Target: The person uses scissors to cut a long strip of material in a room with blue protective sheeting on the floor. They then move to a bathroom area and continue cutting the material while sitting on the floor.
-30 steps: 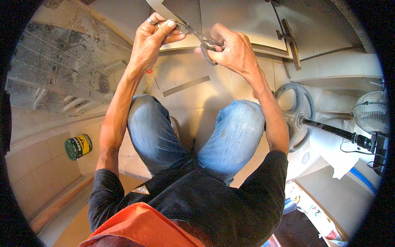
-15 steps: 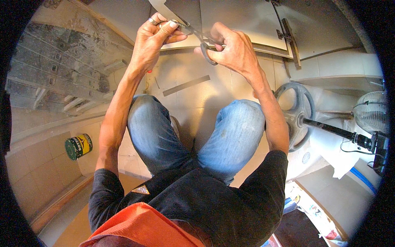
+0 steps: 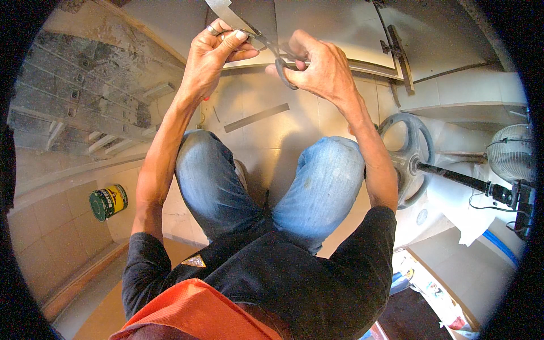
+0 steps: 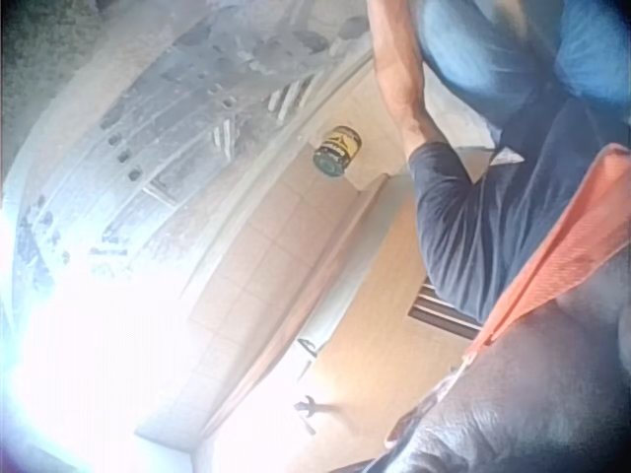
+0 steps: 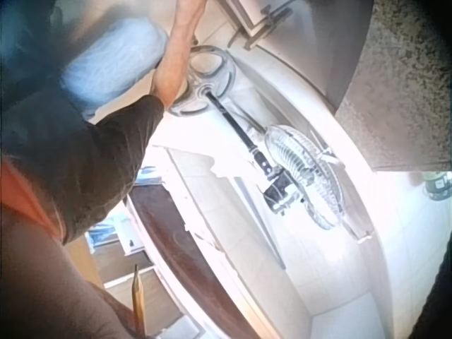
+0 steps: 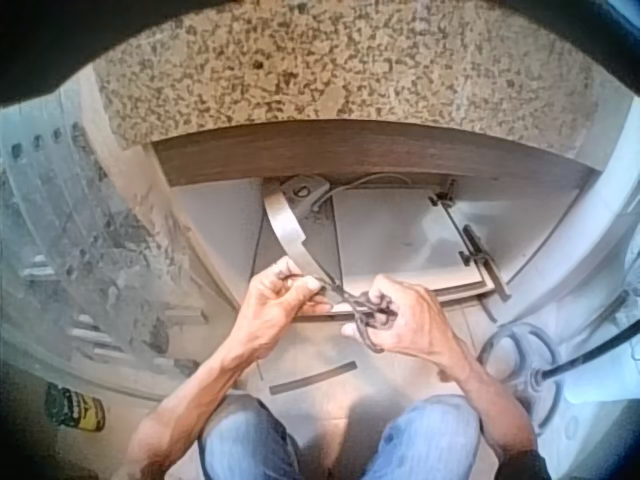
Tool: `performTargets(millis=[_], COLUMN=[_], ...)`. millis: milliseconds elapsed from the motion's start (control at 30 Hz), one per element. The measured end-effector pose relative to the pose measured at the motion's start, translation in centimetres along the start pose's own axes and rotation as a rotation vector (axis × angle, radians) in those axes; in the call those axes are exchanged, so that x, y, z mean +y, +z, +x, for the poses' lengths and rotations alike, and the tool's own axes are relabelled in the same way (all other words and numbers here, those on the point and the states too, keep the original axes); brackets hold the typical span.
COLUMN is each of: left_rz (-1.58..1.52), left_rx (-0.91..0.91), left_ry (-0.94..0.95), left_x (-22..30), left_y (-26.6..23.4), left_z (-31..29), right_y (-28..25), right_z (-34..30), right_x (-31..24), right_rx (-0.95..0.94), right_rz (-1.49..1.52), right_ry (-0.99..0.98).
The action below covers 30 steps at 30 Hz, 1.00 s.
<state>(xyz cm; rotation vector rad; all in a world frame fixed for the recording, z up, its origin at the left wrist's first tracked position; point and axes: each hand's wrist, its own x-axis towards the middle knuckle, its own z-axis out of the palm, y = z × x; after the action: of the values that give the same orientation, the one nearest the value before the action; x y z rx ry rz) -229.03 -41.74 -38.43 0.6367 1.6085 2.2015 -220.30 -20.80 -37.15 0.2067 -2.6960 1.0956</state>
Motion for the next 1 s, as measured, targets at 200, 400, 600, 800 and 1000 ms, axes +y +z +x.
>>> performTargets(millis=[200,400,600,800,1000], left_rz=[0.002,0.008,-0.024,-0.039,-0.073], left_rx=[0.011,0.002,0.004,-0.039,0.035], left_ry=[-0.002,-0.046,-0.054,-0.111,-0.076], left_x=[0.16,0.22,0.09,0.38,0.23], left_y=[0.00,0.11,0.21,-0.39,0.14], left_z=[0.00,-0.18,-0.10,0.02,0.18], right_y=[-0.03,0.16,0.58,-0.13,-0.37], right_z=[0.02,0.00,0.05,0.05,0.36], right_x=[-0.13,-0.06,0.03,-0.09,0.09], right_rx=[0.031,0.004,0.019,0.045,0.089], right_rz=[0.034,0.029,0.049,-0.033,-0.148], right_ry=[-0.004,-0.005,-0.022,-0.006,-0.045])
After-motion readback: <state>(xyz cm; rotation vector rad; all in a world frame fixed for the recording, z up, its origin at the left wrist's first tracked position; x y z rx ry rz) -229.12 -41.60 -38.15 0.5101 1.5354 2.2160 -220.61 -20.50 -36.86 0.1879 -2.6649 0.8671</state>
